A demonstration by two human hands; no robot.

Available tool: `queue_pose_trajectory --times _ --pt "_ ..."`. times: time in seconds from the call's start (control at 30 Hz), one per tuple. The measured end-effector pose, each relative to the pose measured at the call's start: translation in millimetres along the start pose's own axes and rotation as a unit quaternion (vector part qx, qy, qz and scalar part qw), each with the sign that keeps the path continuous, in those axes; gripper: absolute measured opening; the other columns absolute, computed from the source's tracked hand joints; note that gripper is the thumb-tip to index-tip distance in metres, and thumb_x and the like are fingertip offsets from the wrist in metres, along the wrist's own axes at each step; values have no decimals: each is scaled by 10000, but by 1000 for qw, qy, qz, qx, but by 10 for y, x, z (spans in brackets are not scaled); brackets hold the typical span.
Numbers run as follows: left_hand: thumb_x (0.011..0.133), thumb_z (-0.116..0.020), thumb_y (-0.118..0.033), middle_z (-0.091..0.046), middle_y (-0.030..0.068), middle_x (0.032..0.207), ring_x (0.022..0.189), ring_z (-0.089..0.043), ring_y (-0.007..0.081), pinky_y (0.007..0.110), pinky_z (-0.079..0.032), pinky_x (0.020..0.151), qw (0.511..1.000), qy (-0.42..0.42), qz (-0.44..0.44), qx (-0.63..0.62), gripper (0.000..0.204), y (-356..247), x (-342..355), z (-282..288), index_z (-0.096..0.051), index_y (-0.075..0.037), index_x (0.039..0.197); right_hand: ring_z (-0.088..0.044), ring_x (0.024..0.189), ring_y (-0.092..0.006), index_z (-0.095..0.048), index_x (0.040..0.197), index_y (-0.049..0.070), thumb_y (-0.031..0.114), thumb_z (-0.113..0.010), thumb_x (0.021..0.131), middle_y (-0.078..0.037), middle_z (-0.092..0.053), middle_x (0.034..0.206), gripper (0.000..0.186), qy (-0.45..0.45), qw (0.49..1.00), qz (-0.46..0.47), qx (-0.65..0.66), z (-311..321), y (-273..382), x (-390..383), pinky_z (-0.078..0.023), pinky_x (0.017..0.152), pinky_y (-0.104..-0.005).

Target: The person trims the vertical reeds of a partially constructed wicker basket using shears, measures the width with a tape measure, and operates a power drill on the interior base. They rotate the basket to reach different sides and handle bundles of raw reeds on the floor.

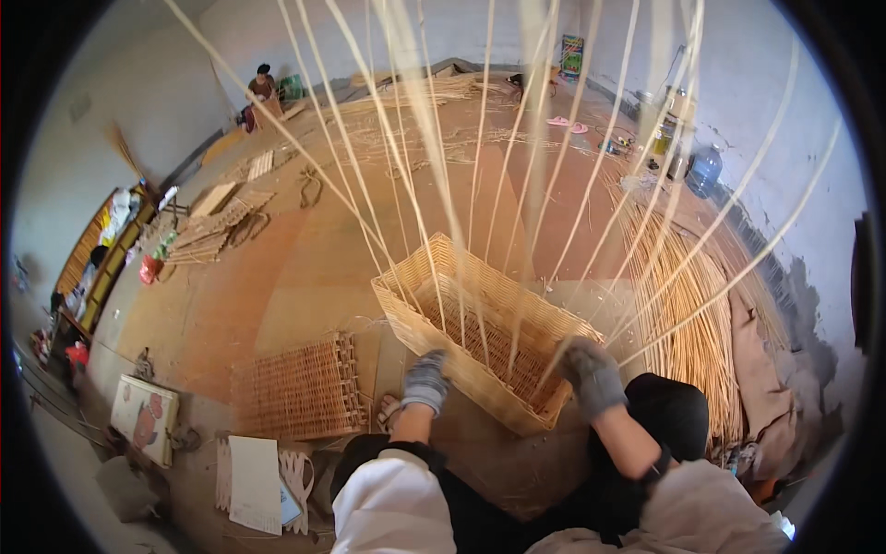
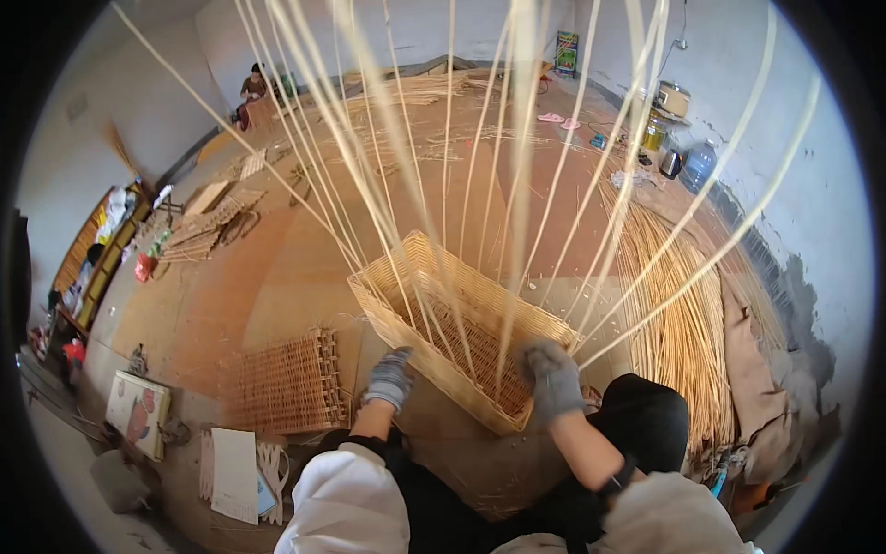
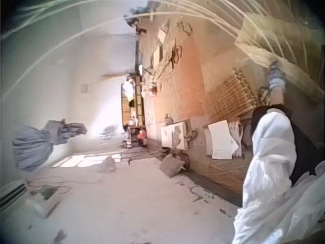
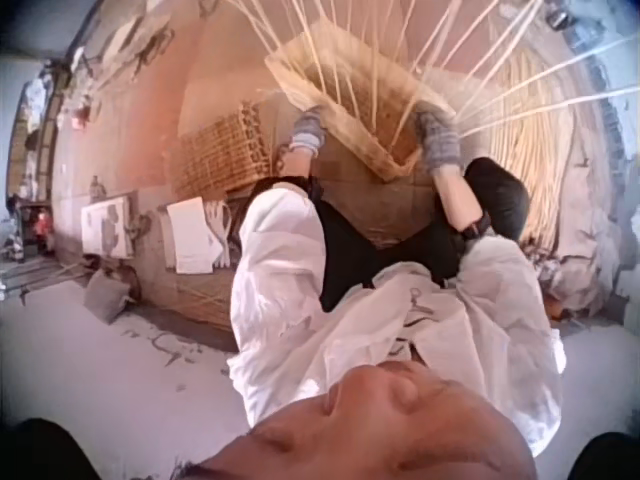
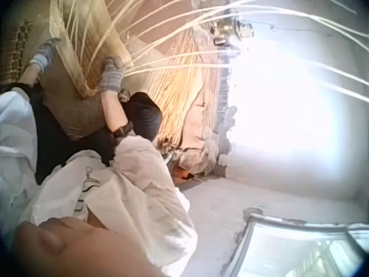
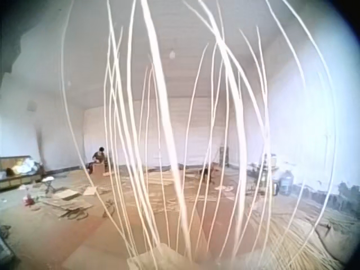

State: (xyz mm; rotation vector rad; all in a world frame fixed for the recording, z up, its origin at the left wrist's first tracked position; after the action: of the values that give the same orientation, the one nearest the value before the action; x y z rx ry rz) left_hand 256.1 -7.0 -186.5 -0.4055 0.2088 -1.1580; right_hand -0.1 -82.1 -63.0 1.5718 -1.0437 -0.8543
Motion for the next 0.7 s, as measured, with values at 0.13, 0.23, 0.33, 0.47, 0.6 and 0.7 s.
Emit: queue_pose_trajectory --times 0.13,0.23,0.33,0.47,0.6,0.7 --pt "705 -542 -193 -339 82 1283 1186 -324 236 437 -224 969 980 -4 -184 80 496 -459 343 -372 -428 -134 1184 -564 748 -192 -539 823 25 180 -478 803 -99 -568 792 167 106 959 -122 -232 386 -1414 1461 -460 687 -291" --pt "729 -540 -174 -301 74 1315 1209 -297 221 463 -198 987 946 177 -183 202 540 -358 534 -304 -364 -137 1239 -570 747 -219 -558 893 35 212 -482 785 -124 -585 802 221 212 713 -14 -669 -199 -1483 1702 -457 685 -321" --pt "776 -464 -128 -362 73 1275 1179 -348 223 501 -211 968 917 77 -295 257 457 -500 576 -689 -382 -147 1226 -564 829 -251 -550 998 46 226 -508 754 -150 -589 881 306 225 573 192 -764 -416 -1494 1971 -436 750 -342" --pt "814 -389 -139 -443 81 1204 1098 -438 208 508 -263 931 943 153 -283 90 289 -602 733 -475 -533 -124 1065 -253 1225 -250 -353 1243 137 265 -473 741 -95 -285 1324 532 393 405 85 -822 -290 -1488 2190 -174 1020 -338" --pt "812 -431 -135 -581 55 1010 936 -555 213 491 -334 869 914 254 -259 182 232 -602 870 -639 -595 -117 977 -198 1253 -238 -293 1281 122 303 -480 768 -88 -244 1351 575 510 342 196 -765 -397 -1730 2002 -146 1026 -328" --pt "787 -487 -151 -617 25 930 893 -579 210 440 -419 755 888 306 -300 165 192 -733 1044 -761 -625 -113 915 -319 1193 -233 -329 1260 92 287 -493 800 -96 -315 1314 526 518 390 87 -757 117 -1639 2097 -259 982 -308"
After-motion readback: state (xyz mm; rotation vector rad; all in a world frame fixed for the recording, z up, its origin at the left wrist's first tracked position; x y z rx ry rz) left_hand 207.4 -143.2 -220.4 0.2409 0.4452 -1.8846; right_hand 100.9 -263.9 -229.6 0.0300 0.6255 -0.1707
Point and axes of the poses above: each hand's wrist, its own x-axis towards the middle knuckle, its own z-axis out of the back of the hand, y = z × x, the point moved 6 cm from there along x, towards the middle knuckle
